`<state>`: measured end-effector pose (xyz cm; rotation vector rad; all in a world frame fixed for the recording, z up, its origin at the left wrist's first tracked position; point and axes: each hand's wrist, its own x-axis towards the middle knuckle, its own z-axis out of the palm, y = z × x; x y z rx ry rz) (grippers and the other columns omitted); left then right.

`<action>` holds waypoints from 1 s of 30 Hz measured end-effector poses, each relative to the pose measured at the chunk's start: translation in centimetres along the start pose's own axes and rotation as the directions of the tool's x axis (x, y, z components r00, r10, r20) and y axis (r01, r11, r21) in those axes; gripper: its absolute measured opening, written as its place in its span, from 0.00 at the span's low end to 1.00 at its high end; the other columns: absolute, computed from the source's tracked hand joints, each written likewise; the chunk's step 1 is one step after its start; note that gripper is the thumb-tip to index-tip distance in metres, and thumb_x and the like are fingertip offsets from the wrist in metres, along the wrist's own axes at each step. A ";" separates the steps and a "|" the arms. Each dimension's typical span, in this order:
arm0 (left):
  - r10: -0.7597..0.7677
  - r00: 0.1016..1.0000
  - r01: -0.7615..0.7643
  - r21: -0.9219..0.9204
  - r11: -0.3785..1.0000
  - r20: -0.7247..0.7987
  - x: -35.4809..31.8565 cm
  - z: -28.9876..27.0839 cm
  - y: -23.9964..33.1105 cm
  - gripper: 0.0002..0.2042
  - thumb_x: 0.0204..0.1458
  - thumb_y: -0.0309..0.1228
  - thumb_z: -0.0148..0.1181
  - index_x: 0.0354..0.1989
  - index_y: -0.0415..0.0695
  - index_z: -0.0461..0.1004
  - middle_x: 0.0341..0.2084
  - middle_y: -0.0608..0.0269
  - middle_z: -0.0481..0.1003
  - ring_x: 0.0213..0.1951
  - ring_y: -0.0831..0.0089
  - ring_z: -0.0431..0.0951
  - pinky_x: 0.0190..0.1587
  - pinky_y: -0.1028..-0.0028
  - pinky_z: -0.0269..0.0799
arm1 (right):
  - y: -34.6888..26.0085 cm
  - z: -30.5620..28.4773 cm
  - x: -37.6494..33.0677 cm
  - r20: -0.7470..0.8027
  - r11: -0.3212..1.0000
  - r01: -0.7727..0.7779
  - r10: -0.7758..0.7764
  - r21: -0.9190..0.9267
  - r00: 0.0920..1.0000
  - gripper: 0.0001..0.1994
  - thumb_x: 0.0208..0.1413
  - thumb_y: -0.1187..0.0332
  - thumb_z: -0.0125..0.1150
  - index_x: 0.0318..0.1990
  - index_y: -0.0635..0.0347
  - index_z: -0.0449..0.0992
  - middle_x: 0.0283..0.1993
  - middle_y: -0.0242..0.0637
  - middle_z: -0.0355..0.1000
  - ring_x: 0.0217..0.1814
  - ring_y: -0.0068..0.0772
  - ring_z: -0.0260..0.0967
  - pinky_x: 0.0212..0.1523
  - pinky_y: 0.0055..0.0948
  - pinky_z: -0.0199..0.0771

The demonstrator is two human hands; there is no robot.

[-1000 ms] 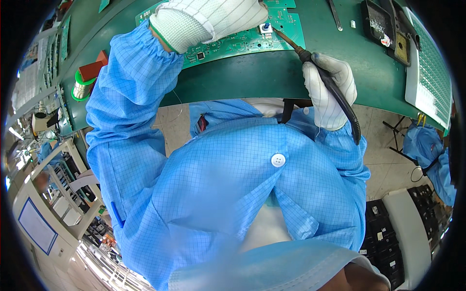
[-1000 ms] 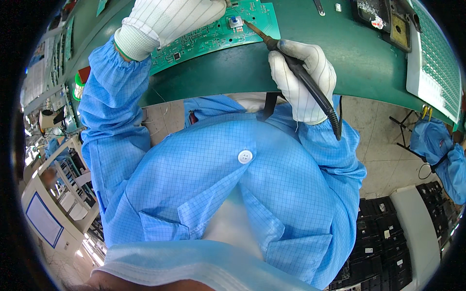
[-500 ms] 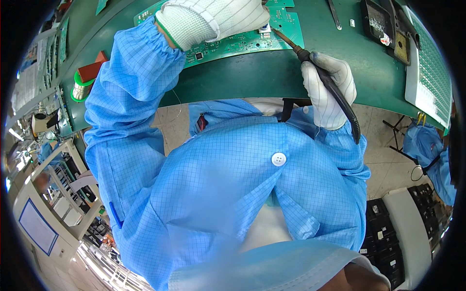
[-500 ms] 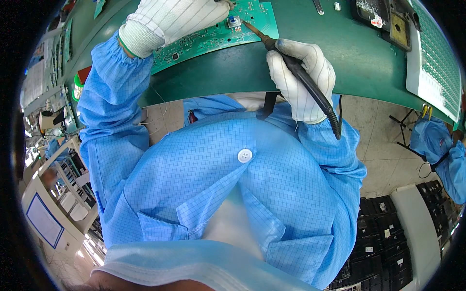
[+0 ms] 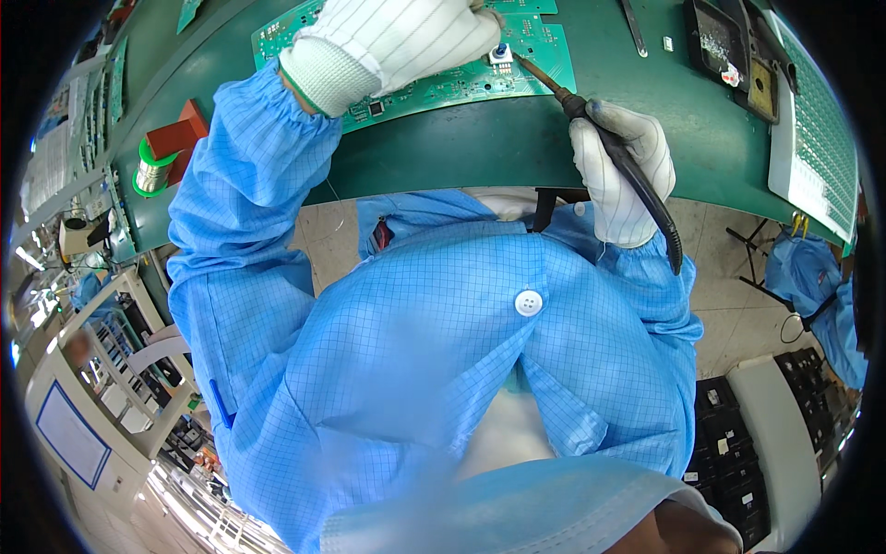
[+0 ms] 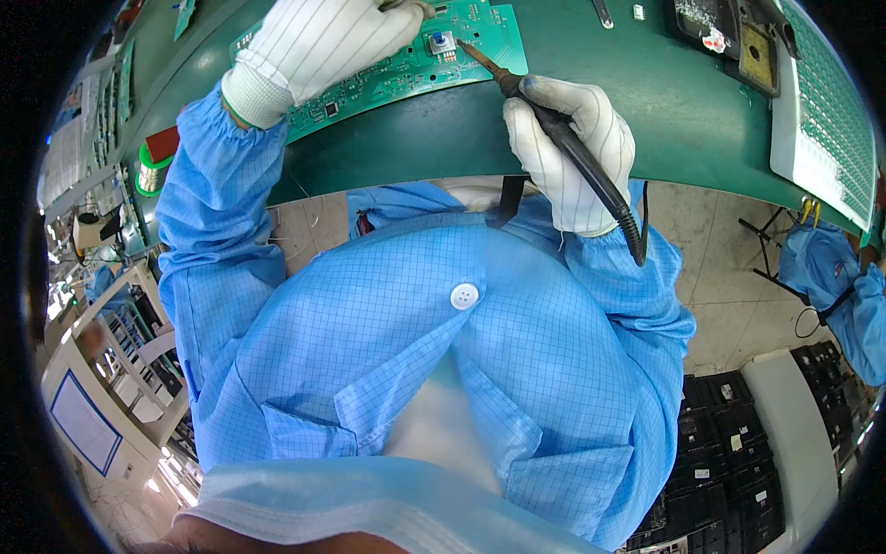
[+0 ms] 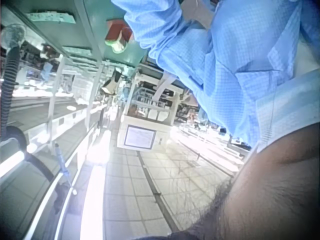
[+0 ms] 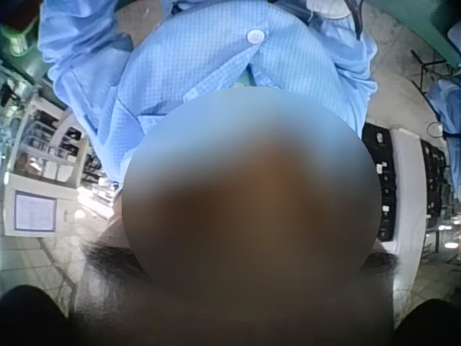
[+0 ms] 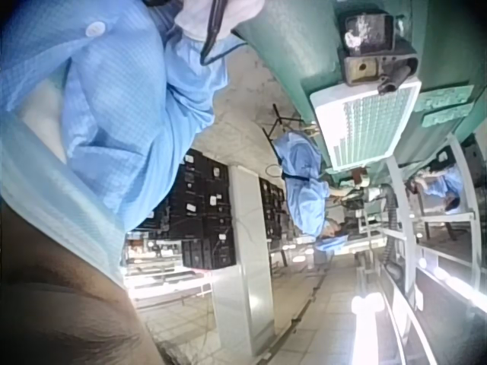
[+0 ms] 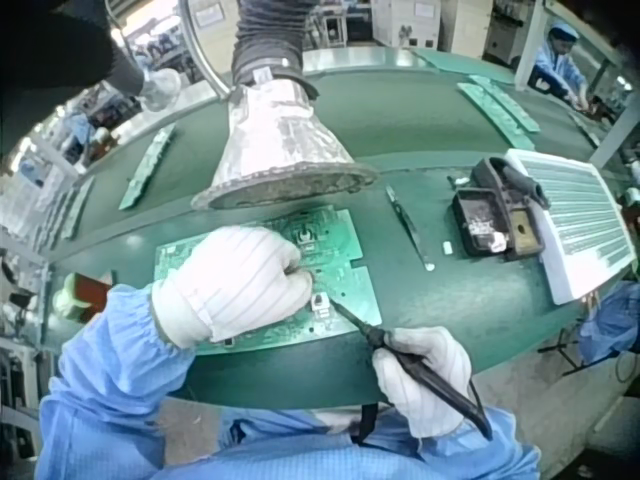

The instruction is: Soldering electronic components onto printed circuit boards at a manual assembly station.

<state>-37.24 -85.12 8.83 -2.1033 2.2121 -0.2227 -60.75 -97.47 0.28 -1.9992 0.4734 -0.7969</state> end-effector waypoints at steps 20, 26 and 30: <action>-0.449 0.858 0.512 -0.355 0.782 0.247 0.3 2.8 0.5 0.33 0.57 0.62 0.55 0.31 0.36 0.78 0.26 0.41 0.78 0.34 0.45 0.81 0.39 0.56 0.76 | 0.4 0.1 -0.2 -0.025 0.999 0.041 -0.041 -0.011 0.999 0.14 0.49 0.71 0.75 0.43 0.59 0.78 0.36 0.37 0.80 0.31 0.33 0.80 0.34 0.29 0.82; -0.401 0.914 0.399 -0.286 0.871 0.056 -0.5 3.3 1.6 0.26 0.58 0.55 0.57 0.32 0.39 0.78 0.24 0.48 0.77 0.31 0.51 0.81 0.34 0.59 0.76 | 0.2 -0.2 -0.3 -0.075 1.000 0.022 -0.023 -0.013 0.997 0.12 0.50 0.73 0.74 0.42 0.59 0.79 0.36 0.38 0.81 0.31 0.30 0.80 0.34 0.29 0.82; -0.189 0.967 0.185 -0.042 0.982 -0.171 -1.2 3.2 2.2 0.16 0.58 0.45 0.59 0.34 0.43 0.78 0.24 0.57 0.74 0.26 0.59 0.79 0.28 0.63 0.74 | 0.0 -0.2 -0.4 -0.065 0.998 -0.014 0.018 0.063 0.998 0.12 0.50 0.75 0.72 0.43 0.58 0.79 0.35 0.38 0.80 0.28 0.29 0.79 0.32 0.29 0.81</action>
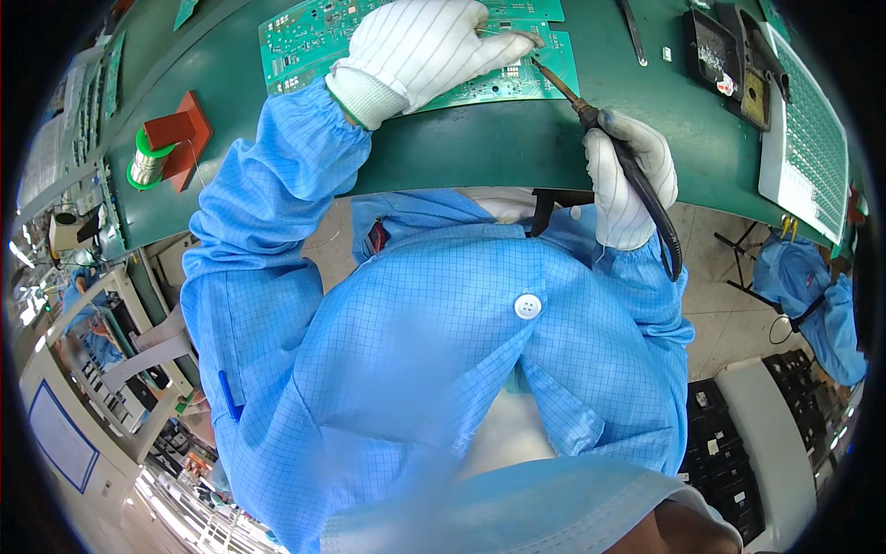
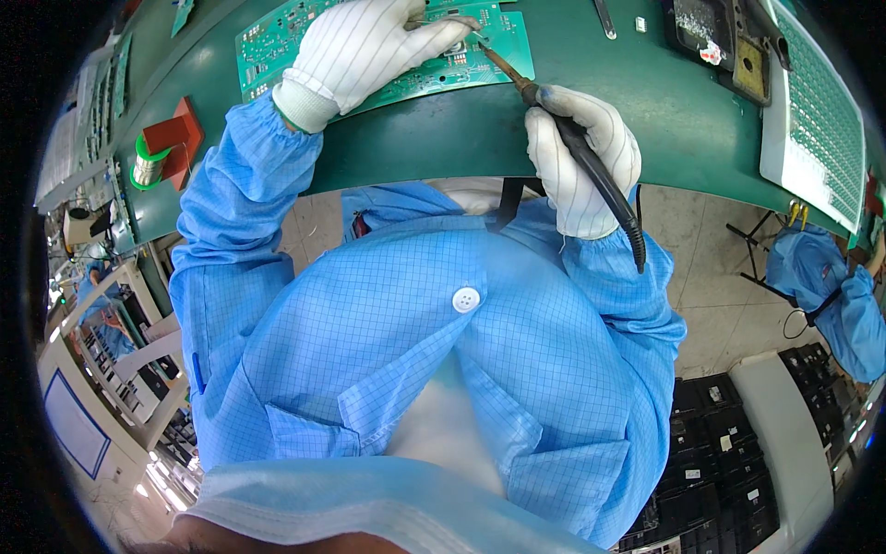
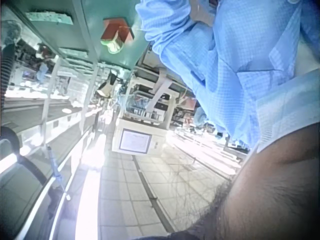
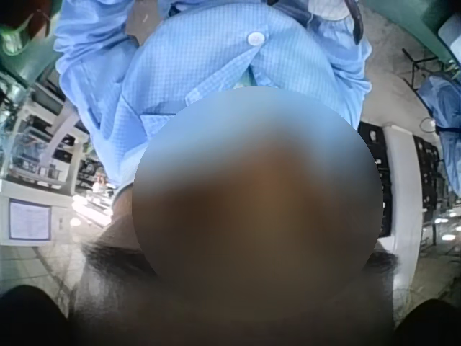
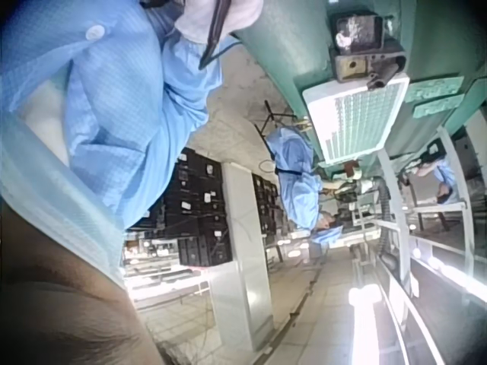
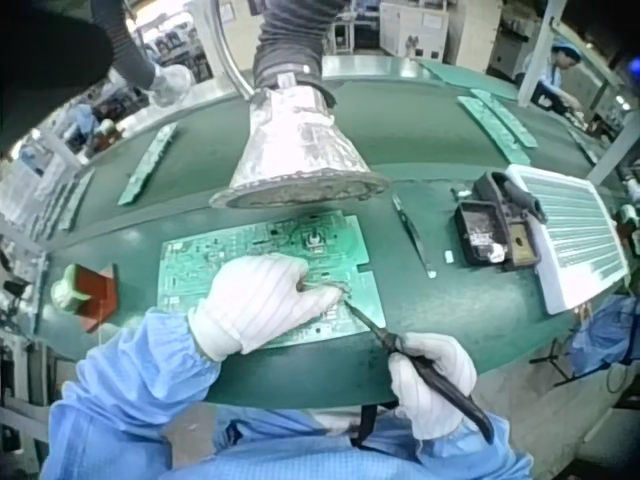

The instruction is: Soldering electronic components onto printed circuit boards at a manual assembly station.

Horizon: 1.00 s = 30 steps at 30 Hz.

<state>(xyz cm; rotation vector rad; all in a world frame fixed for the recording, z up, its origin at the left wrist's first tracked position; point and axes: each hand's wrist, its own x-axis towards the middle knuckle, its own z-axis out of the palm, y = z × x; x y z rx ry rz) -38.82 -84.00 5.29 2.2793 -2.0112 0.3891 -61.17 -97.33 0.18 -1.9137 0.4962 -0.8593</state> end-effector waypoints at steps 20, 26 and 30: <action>-0.378 0.907 0.342 -0.199 0.918 -0.187 -4.1 0.4 1.3 0.06 0.53 0.33 0.61 0.29 0.46 0.73 0.17 0.56 0.75 0.21 0.59 0.79 0.25 0.62 0.74 | -3.6 3.7 1.8 0.294 0.600 0.720 -0.660 -0.348 0.692 0.14 0.41 0.78 0.73 0.38 0.59 0.80 0.25 0.33 0.74 0.23 0.35 0.74 0.26 0.31 0.75; -0.366 0.918 0.335 -0.196 0.922 -0.152 -4.3 0.6 1.2 0.07 0.54 0.34 0.60 0.30 0.46 0.72 0.17 0.56 0.75 0.21 0.59 0.79 0.25 0.62 0.75 | -3.1 4.4 1.7 0.307 0.608 0.710 -0.642 -0.355 0.703 0.14 0.42 0.78 0.74 0.39 0.58 0.80 0.24 0.32 0.72 0.22 0.33 0.72 0.24 0.31 0.73; -0.345 0.923 0.305 -0.222 0.926 -0.170 -4.5 0.8 1.0 0.07 0.54 0.34 0.60 0.30 0.45 0.72 0.18 0.55 0.74 0.22 0.59 0.79 0.25 0.62 0.75 | -3.2 4.7 1.7 0.301 0.585 0.717 -0.655 -0.378 0.693 0.14 0.43 0.79 0.73 0.40 0.59 0.79 0.24 0.31 0.72 0.22 0.33 0.72 0.23 0.30 0.72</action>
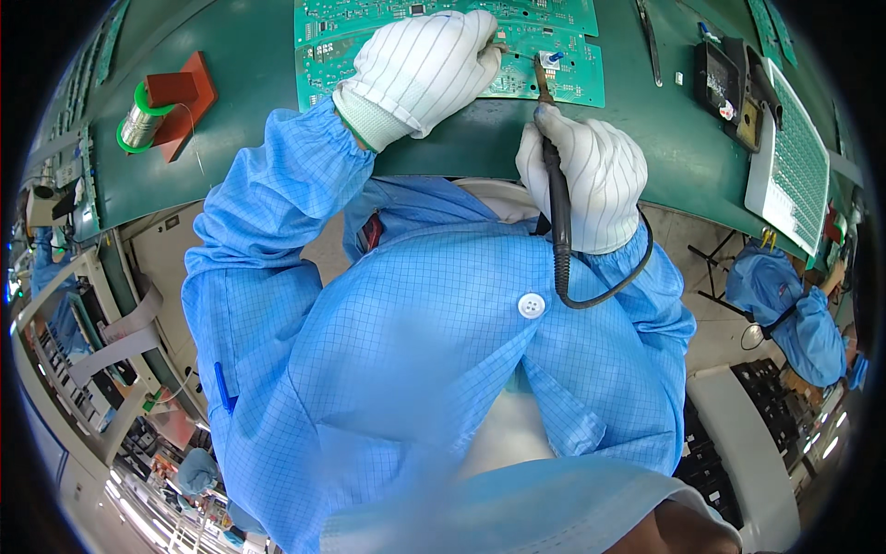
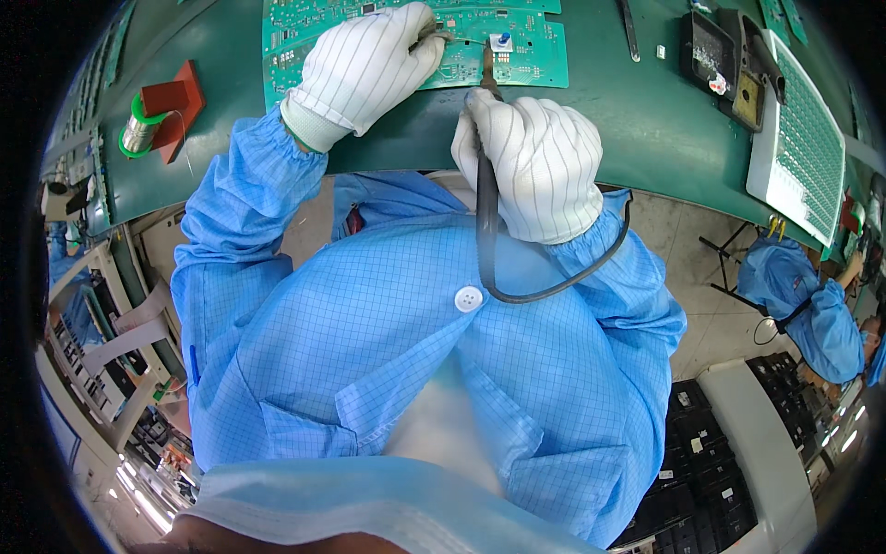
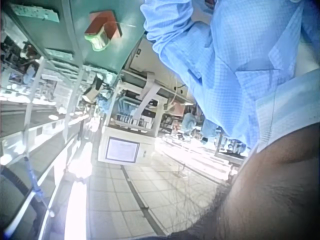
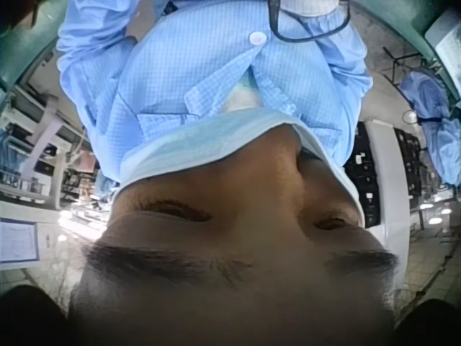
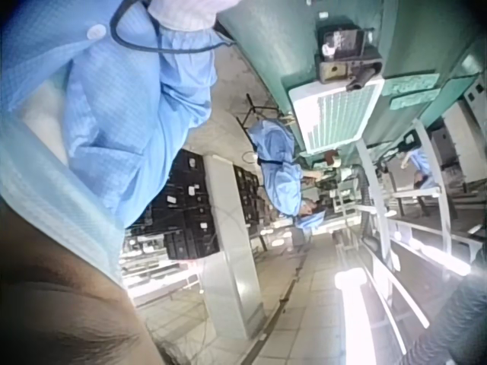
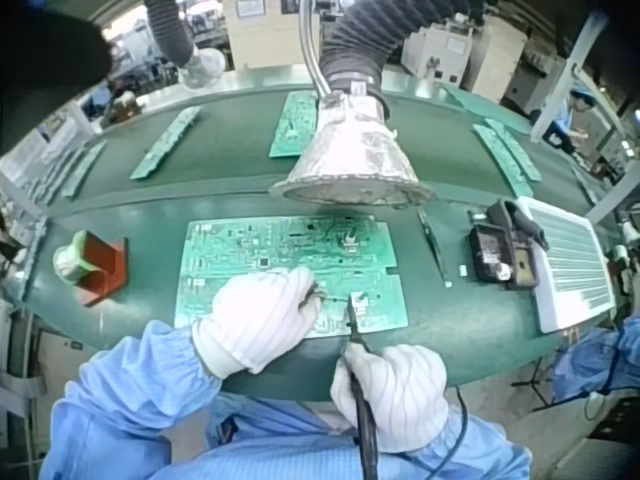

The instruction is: Soldering electronic components onto printed circuit boards at a manual assembly station.

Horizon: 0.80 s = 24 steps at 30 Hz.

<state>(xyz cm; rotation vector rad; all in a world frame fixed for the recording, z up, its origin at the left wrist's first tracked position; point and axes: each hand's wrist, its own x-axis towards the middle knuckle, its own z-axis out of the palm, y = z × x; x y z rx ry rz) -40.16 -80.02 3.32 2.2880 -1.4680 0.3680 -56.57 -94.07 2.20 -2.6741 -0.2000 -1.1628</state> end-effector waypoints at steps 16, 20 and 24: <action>0.086 0.995 -0.085 -0.015 0.996 0.052 -0.1 -0.3 0.0 0.06 0.54 0.33 0.59 0.35 0.46 0.73 0.22 0.59 0.75 0.27 0.63 0.79 0.29 0.65 0.75 | -0.3 -0.2 0.3 0.001 0.998 -0.056 0.056 0.030 0.998 0.14 0.44 0.79 0.73 0.39 0.61 0.79 0.22 0.32 0.72 0.18 0.33 0.70 0.21 0.30 0.72; 0.102 0.991 -0.100 -0.026 0.995 0.085 -0.1 -0.5 -0.1 0.07 0.55 0.34 0.59 0.37 0.46 0.73 0.24 0.58 0.75 0.28 0.63 0.79 0.30 0.65 0.75 | -0.4 -0.3 0.4 -0.003 0.998 -0.054 0.054 0.026 0.999 0.13 0.44 0.78 0.73 0.39 0.61 0.79 0.22 0.33 0.72 0.19 0.33 0.70 0.22 0.30 0.72; 0.124 0.989 -0.121 -0.040 0.992 0.081 -0.1 -0.7 -0.2 0.08 0.55 0.34 0.59 0.39 0.46 0.72 0.24 0.58 0.74 0.29 0.63 0.79 0.30 0.65 0.75 | -0.5 -0.3 0.5 0.006 0.998 -0.057 0.057 0.026 0.998 0.13 0.44 0.78 0.73 0.39 0.61 0.78 0.22 0.33 0.73 0.19 0.34 0.71 0.22 0.30 0.73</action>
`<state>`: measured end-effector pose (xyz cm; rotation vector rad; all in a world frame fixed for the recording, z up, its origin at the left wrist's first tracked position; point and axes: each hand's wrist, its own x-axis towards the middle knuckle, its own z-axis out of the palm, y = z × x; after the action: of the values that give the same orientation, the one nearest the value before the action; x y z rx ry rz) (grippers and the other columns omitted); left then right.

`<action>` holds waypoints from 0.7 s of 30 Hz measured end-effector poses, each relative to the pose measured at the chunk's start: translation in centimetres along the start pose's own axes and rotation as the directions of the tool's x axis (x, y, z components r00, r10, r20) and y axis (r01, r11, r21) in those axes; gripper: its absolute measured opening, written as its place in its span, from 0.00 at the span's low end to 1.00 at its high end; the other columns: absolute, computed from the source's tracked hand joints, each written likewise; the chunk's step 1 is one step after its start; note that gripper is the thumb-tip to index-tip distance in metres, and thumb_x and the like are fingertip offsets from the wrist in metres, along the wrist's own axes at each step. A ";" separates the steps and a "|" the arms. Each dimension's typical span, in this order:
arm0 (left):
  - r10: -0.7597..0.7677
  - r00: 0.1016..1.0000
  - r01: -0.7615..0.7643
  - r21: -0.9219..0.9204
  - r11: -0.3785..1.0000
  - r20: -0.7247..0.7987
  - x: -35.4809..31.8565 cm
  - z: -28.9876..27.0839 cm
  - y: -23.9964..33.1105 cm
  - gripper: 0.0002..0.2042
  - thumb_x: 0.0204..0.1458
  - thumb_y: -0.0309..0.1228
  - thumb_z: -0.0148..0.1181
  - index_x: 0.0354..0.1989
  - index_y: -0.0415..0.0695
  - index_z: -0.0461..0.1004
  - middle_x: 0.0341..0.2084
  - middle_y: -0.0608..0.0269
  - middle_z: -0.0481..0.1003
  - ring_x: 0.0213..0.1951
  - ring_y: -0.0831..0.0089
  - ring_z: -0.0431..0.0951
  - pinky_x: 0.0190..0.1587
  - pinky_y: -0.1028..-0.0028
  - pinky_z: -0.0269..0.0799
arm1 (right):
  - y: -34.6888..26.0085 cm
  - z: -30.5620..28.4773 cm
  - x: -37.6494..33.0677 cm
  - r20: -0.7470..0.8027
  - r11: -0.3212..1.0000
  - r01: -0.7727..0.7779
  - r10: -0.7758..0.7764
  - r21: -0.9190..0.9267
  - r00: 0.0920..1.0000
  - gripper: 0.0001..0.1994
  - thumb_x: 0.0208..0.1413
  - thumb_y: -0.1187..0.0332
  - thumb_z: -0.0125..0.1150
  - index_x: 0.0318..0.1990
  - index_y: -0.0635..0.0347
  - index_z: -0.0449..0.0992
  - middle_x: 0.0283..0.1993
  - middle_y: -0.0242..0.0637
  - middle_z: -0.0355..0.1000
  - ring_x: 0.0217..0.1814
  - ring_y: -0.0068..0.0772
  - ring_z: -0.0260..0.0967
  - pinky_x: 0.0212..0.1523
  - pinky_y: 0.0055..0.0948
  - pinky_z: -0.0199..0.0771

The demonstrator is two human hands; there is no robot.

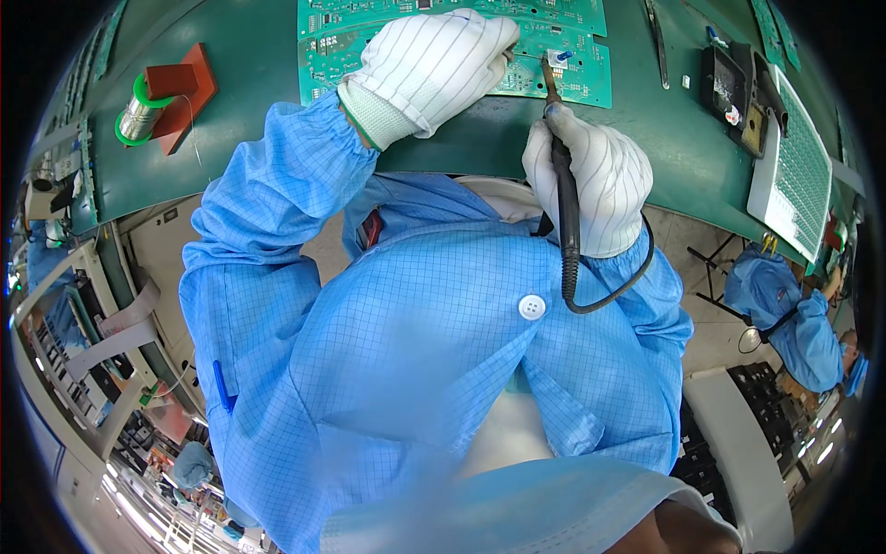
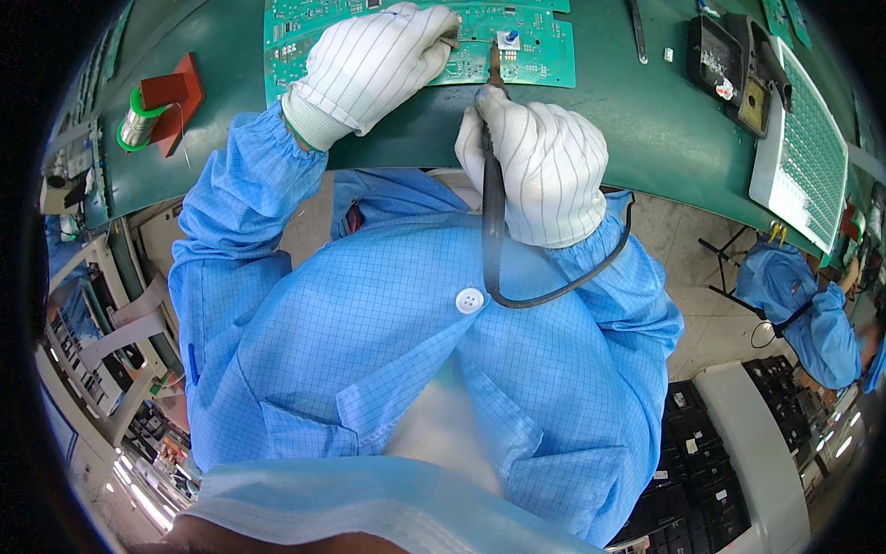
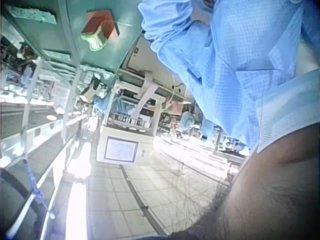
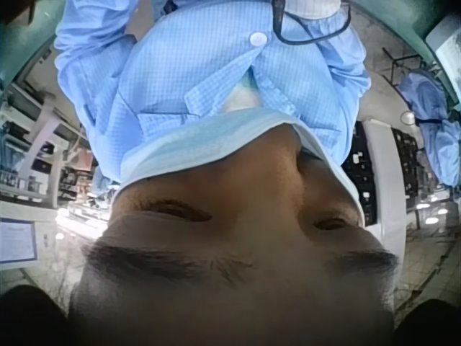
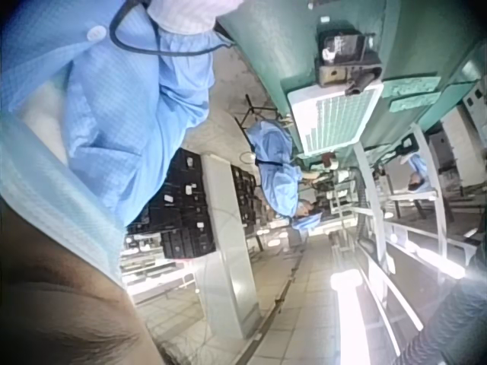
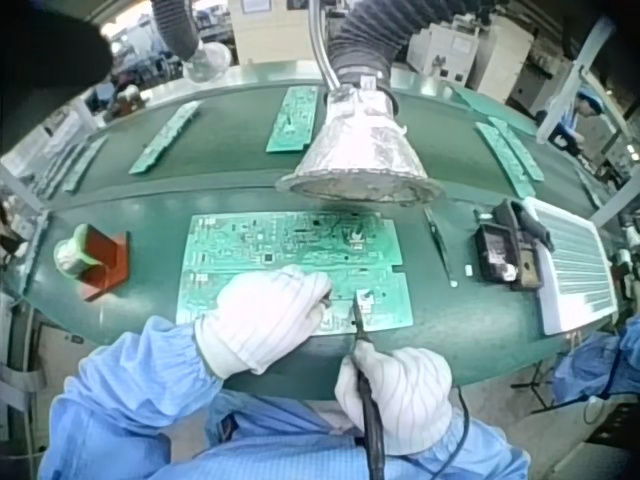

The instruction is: Soldering electronic components onto printed circuit boards at a manual assembly station.

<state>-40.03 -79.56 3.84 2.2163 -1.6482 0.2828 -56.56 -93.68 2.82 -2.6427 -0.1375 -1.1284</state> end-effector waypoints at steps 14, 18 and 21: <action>0.236 0.967 -0.248 0.161 0.955 0.092 4.3 0.0 -1.1 0.10 0.61 0.36 0.52 0.30 0.46 0.75 0.28 0.57 0.75 0.28 0.58 0.81 0.27 0.59 0.76 | 0.4 0.6 -1.0 0.004 0.990 0.082 -0.082 -0.111 0.997 0.13 0.46 0.70 0.70 0.41 0.59 0.79 0.23 0.32 0.65 0.21 0.30 0.67 0.21 0.29 0.65; -0.096 0.951 0.084 0.054 0.995 0.293 6.6 0.8 -0.7 0.26 0.60 0.56 0.53 0.33 0.42 0.80 0.28 0.50 0.79 0.32 0.52 0.83 0.35 0.57 0.78 | -0.1 0.6 -0.9 0.013 0.988 0.066 -0.065 -0.141 0.998 0.13 0.45 0.71 0.69 0.40 0.59 0.79 0.23 0.30 0.63 0.21 0.29 0.65 0.21 0.29 0.64; -0.213 0.884 0.222 0.027 0.975 0.417 7.3 0.6 -0.7 0.35 0.56 0.66 0.52 0.34 0.39 0.81 0.29 0.45 0.81 0.35 0.50 0.83 0.40 0.57 0.79 | -0.3 0.5 -0.9 0.022 0.991 0.056 -0.054 -0.124 0.998 0.13 0.44 0.71 0.70 0.40 0.58 0.79 0.23 0.30 0.64 0.21 0.29 0.65 0.21 0.29 0.64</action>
<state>-37.20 -86.02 5.83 2.5456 -1.5592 -0.2923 -56.91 -93.28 1.86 -2.7756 -0.1489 -1.1652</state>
